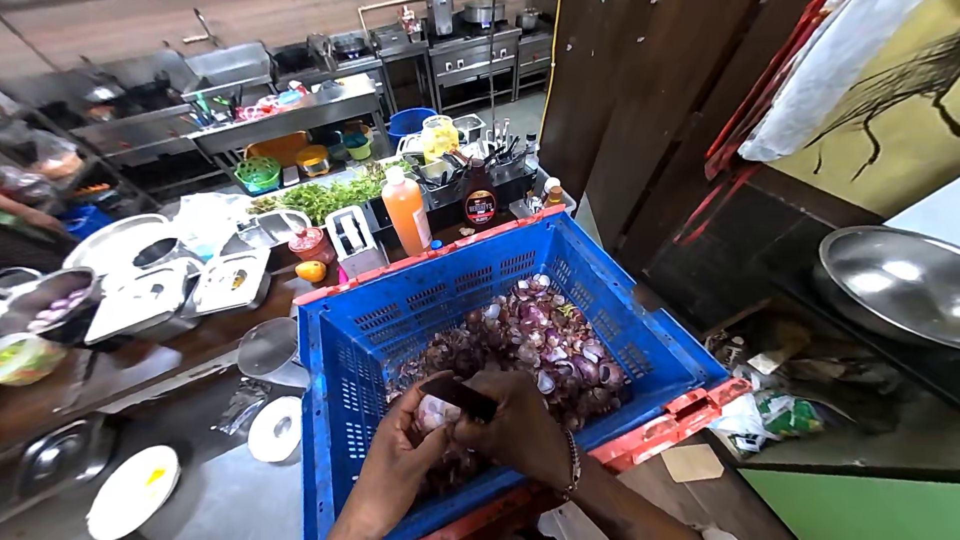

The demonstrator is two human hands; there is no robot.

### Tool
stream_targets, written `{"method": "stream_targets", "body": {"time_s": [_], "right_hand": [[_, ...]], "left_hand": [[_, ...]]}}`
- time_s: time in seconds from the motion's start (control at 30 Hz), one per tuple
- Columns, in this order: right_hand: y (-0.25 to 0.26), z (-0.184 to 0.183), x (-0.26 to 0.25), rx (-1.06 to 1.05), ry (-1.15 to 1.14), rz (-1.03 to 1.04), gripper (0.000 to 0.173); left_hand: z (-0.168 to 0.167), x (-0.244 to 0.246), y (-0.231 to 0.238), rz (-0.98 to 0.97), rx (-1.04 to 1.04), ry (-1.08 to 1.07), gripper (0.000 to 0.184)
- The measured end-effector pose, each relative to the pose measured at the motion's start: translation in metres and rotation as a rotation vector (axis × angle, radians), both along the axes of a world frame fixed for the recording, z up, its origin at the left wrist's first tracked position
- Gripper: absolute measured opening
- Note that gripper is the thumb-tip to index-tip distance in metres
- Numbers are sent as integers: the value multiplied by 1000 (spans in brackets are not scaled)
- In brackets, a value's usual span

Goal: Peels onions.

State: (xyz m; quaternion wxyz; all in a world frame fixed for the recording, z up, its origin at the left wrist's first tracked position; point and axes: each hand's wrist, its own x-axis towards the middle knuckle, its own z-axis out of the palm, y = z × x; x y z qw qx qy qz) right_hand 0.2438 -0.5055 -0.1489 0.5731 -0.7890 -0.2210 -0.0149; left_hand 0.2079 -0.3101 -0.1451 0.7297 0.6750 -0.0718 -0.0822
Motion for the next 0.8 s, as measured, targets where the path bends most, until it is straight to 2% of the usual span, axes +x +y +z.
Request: {"method": "stream_targets", "body": {"time_s": [0.3,0.43,0.6,0.63,0.7,0.8], "right_hand": [[2,-3,-6,-19,19,8,19],[0,-2,-2,0,-10,-23,14],[-9,2,12,-137,49,-81,14],[-11,6,15,-188,70,-88,14],[-16,14,16,-247,97,-21,24],[-13,18,12,-145,85,115,27]], "left_hand": [[-5,-1,7,-54,-28,42,54],[-3,-4,10,-157,-91,65,46],[1,1,7,-211,-316,144,69],[1,2,5,-176,-320,157,68],[0,4,4,-110,-294,161,64],[3,3,-1,-33,-107,116,59]]}}
